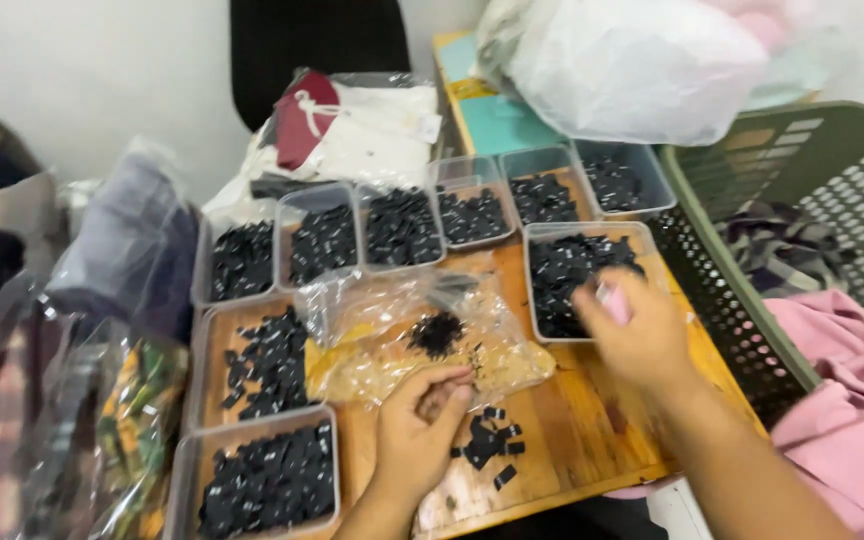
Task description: Assembling small black plastic clips using a handheld tool at a workstation.
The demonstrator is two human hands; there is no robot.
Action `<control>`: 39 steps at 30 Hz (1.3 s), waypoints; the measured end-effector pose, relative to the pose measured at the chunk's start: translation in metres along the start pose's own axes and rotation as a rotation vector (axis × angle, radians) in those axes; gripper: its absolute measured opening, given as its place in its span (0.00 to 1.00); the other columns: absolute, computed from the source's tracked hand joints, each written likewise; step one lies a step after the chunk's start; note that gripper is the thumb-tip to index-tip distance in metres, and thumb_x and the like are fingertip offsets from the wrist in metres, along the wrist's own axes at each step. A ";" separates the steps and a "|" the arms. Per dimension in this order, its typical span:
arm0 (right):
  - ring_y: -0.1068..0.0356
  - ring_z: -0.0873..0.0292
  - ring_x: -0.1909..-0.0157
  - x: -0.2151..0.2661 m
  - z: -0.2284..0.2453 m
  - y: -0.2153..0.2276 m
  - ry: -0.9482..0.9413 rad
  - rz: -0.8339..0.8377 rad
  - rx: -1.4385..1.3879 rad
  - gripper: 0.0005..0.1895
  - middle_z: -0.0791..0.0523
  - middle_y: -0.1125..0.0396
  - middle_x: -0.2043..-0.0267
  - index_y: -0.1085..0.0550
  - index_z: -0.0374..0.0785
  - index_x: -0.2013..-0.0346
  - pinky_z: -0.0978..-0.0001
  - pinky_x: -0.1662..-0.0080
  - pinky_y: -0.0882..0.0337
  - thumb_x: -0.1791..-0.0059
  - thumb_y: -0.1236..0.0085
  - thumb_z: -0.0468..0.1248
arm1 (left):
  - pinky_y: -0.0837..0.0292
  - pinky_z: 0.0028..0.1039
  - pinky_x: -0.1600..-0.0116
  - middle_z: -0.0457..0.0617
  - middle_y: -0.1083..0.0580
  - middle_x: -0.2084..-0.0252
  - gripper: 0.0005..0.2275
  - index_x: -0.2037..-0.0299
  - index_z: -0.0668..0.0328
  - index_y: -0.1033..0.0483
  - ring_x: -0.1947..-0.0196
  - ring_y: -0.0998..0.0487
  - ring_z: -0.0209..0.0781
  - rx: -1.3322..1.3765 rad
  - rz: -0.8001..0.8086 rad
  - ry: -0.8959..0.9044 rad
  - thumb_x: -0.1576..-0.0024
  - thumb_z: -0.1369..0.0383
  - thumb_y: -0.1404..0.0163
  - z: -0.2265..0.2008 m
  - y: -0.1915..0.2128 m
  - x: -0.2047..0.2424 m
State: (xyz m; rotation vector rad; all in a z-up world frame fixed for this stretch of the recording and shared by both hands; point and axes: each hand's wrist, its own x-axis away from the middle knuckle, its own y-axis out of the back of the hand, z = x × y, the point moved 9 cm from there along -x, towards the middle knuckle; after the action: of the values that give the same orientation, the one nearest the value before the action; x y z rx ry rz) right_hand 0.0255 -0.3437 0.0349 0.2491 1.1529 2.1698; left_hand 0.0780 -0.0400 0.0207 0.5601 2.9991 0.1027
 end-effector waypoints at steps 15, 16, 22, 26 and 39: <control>0.34 0.50 0.65 -0.170 -0.044 0.023 -0.048 0.045 0.001 0.14 0.51 0.30 0.66 0.26 0.38 0.68 0.57 0.61 0.38 0.45 0.45 0.45 | 0.26 0.19 0.65 0.46 0.17 0.65 0.09 0.58 0.62 0.11 0.70 0.23 0.32 0.028 -0.036 0.078 0.47 0.77 0.41 0.008 -0.003 -0.002; 0.34 0.50 0.65 -0.171 -0.044 0.023 -0.050 0.043 0.001 0.14 0.51 0.30 0.66 0.26 0.38 0.68 0.57 0.61 0.38 0.45 0.45 0.45 | 0.26 0.19 0.65 0.46 0.17 0.65 0.09 0.58 0.62 0.11 0.70 0.23 0.32 0.029 -0.033 0.077 0.47 0.77 0.41 0.006 -0.004 -0.003; 0.47 0.57 0.74 -0.170 -0.047 0.014 -0.070 0.121 -0.033 0.22 0.57 0.43 0.78 0.40 0.43 0.80 0.62 0.68 0.46 0.46 0.44 0.44 | 0.25 0.18 0.67 0.44 0.17 0.65 0.10 0.57 0.59 0.10 0.72 0.25 0.31 -0.039 -0.025 0.111 0.49 0.75 0.40 0.013 -0.006 -0.004; 0.46 0.58 0.76 -0.165 -0.043 0.014 -0.073 0.146 -0.016 0.23 0.58 0.43 0.80 0.39 0.43 0.82 0.62 0.69 0.46 0.46 0.44 0.45 | 0.30 0.19 0.69 0.44 0.19 0.68 0.09 0.59 0.59 0.10 0.74 0.29 0.31 -0.055 -0.030 0.071 0.48 0.75 0.40 0.015 -0.006 -0.004; 0.42 0.67 0.75 -0.093 0.024 0.053 0.148 -0.042 -0.213 0.14 0.63 0.37 0.81 0.27 0.47 0.72 0.69 0.66 0.39 0.43 0.40 0.42 | 0.44 0.21 0.70 0.37 0.38 0.79 0.05 0.59 0.55 0.14 0.76 0.40 0.29 -0.084 0.212 0.004 0.42 0.69 0.42 0.021 -0.021 0.002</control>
State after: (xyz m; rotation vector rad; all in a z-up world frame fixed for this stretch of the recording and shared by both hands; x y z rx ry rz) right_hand 0.0826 -0.4071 0.1029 -0.0286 0.9850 2.2821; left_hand 0.0707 -0.0579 -0.0022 0.8674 2.9124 0.2431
